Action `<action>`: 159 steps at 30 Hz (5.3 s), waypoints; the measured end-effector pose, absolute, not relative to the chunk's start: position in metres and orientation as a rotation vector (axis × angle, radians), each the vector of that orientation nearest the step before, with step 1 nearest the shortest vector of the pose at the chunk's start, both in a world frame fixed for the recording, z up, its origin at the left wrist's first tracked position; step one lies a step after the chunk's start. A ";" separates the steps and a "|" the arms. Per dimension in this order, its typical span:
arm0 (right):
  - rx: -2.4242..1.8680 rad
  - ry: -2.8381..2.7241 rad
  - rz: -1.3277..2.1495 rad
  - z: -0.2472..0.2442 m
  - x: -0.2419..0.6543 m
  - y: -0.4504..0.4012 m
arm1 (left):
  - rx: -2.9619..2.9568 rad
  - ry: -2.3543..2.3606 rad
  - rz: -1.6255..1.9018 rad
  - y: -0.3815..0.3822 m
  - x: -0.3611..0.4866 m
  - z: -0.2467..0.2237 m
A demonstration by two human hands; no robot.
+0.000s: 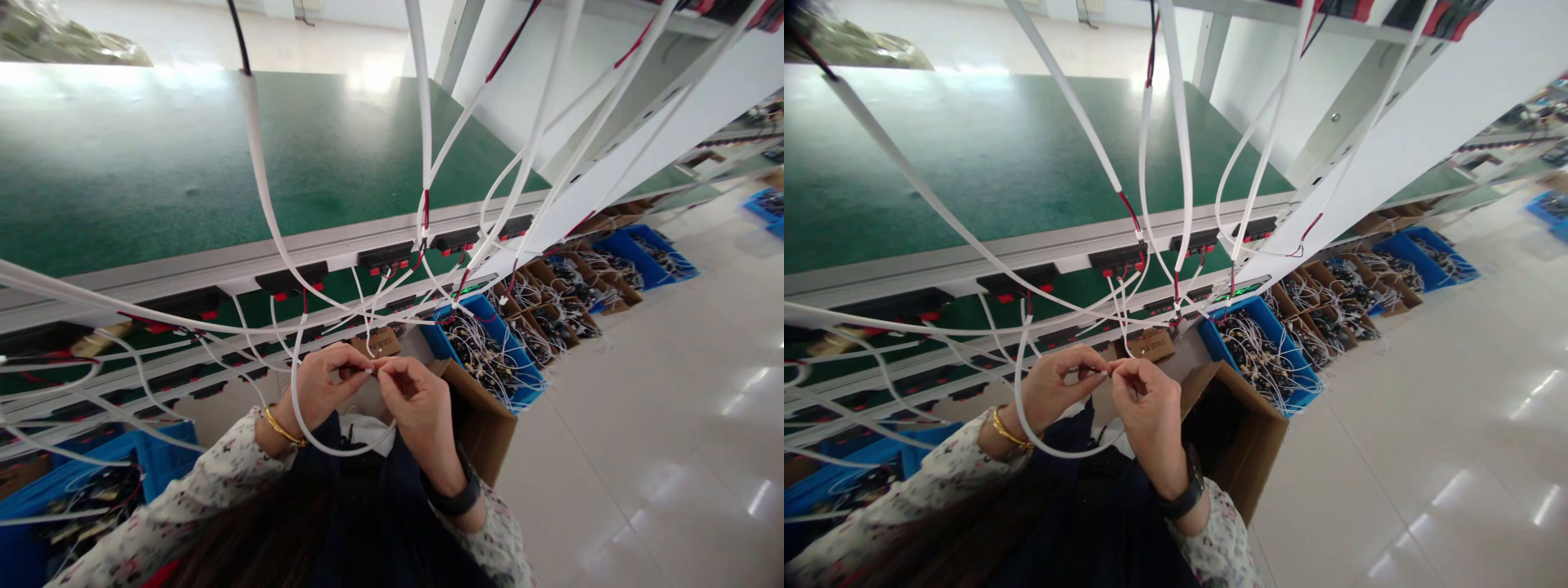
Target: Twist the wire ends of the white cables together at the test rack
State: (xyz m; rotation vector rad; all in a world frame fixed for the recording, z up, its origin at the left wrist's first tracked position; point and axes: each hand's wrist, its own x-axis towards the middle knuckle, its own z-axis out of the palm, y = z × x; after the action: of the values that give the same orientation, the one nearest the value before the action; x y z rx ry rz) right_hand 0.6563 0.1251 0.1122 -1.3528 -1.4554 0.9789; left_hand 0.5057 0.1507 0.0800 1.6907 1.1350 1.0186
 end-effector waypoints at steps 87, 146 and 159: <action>-1.356 -1.448 0.686 0.049 0.628 0.205 | 2.537 1.278 1.163 0.109 0.477 0.060; -0.649 -0.794 0.622 0.163 0.777 0.103 | 2.694 0.391 0.300 0.181 0.600 0.032; -0.968 -0.689 1.049 0.132 0.721 0.101 | 1.326 0.652 0.703 0.193 0.546 0.072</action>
State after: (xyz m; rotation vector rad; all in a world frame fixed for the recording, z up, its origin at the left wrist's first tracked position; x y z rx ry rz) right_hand 0.7213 0.1010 0.1321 -0.9679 -0.6886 1.0493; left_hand 0.5462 0.1935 0.0723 1.3262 0.6517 0.7032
